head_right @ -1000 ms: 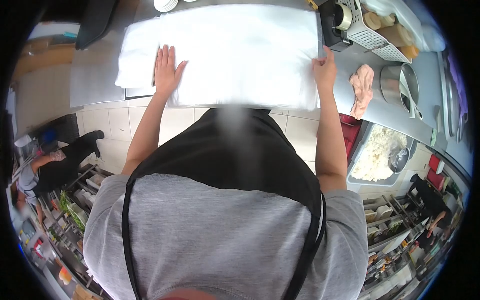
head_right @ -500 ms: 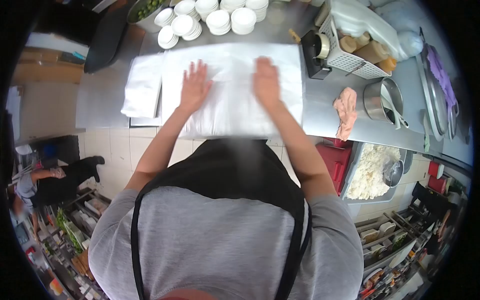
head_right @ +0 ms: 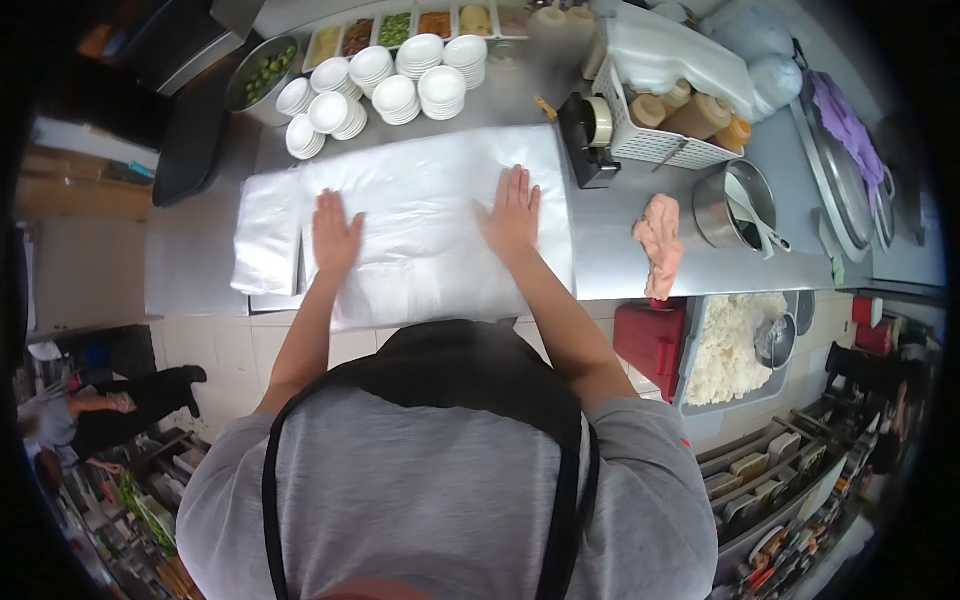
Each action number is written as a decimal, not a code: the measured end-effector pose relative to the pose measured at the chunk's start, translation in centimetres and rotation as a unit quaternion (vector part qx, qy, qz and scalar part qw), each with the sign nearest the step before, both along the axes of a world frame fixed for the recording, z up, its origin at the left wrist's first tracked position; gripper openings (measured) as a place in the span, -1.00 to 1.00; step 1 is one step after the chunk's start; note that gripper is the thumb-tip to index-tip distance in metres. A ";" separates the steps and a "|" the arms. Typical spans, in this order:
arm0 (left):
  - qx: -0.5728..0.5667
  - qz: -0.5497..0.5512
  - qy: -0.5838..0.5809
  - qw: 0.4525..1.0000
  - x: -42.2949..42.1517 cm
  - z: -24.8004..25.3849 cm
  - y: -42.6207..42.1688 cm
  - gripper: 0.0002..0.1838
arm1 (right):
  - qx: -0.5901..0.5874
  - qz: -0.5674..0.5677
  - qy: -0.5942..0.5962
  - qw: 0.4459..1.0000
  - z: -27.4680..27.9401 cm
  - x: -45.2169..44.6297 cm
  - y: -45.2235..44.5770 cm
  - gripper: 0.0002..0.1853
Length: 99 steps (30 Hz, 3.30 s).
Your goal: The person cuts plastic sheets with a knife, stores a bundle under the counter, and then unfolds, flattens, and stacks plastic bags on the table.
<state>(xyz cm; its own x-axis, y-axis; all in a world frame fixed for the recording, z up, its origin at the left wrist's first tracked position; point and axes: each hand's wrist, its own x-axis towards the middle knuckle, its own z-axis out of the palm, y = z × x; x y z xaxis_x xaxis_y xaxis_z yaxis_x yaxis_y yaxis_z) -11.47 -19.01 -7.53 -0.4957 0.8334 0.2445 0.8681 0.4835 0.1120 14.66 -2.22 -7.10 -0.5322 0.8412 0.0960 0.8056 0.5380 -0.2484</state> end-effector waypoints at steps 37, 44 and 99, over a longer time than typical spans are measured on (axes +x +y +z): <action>0.166 -0.644 -0.711 0.229 29.1 39.5 4.3 -0.46 | -0.191 -0.198 0.358 0.892 23.3 22.1 37.1 -0.65; 0.389 -0.287 -0.827 0.287 35.3 41.9 2.0 -0.17 | 0.050 -0.008 0.317 0.947 26.7 19.4 39.5 -0.69; 0.326 -0.244 -0.526 0.746 10.0 25.2 0.6 -0.58 | -0.417 0.201 0.604 0.648 25.0 -5.8 -7.6 -0.70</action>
